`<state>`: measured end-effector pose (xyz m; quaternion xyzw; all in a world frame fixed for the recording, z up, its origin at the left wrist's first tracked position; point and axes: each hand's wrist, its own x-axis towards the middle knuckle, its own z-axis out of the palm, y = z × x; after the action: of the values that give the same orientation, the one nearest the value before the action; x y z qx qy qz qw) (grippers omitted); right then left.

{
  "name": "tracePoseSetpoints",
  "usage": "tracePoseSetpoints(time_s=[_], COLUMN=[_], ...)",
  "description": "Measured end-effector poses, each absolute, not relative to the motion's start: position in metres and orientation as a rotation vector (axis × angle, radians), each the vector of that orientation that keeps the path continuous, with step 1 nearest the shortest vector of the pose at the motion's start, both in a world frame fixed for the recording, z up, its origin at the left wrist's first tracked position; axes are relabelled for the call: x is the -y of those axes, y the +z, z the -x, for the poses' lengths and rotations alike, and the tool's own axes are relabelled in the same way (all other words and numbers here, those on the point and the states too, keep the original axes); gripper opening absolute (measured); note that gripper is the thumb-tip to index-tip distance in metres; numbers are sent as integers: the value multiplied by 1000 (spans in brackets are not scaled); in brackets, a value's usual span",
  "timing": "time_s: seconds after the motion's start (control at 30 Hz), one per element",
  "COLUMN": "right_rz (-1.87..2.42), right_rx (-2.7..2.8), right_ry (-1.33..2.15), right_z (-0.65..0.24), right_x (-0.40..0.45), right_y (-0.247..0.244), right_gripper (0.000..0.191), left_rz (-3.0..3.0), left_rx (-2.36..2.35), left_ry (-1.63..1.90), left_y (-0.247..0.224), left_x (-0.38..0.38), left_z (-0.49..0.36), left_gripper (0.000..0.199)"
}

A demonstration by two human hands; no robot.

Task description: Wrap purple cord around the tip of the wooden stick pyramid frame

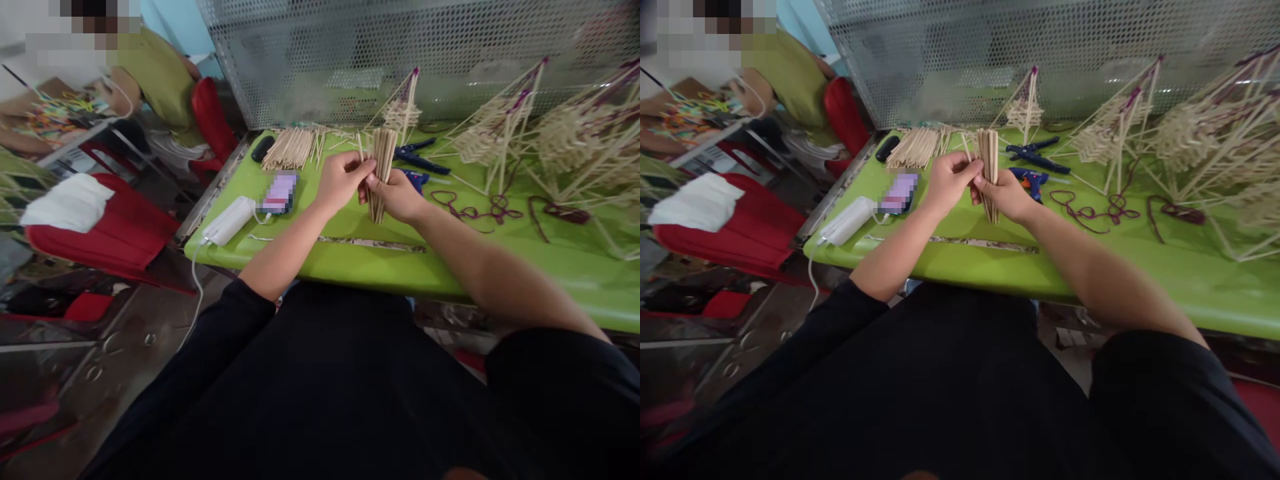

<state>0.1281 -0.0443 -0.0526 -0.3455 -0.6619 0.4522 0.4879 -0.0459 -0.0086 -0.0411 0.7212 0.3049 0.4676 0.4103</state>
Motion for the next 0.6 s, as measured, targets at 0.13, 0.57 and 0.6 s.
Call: tracePoseSetpoints(time_s=[0.13,0.57,0.6], right_rz=[847,1114,1102], right_rx=[1502,1265,1269], right_ry=[1155,1026,1039], right_z=[-125,-123,-124], right_x=[42,31,31], right_y=[-56,-59,-59], right_gripper=[66,51,52], left_rz=[-1883,-1568,-1583], left_rx=[-729,-1015,-1020], left_ry=[1250,1491,1499], left_y=[-42,-54,-54], left_x=[4,-34,-34], left_z=[47,46,47], left_gripper=[54,62,64])
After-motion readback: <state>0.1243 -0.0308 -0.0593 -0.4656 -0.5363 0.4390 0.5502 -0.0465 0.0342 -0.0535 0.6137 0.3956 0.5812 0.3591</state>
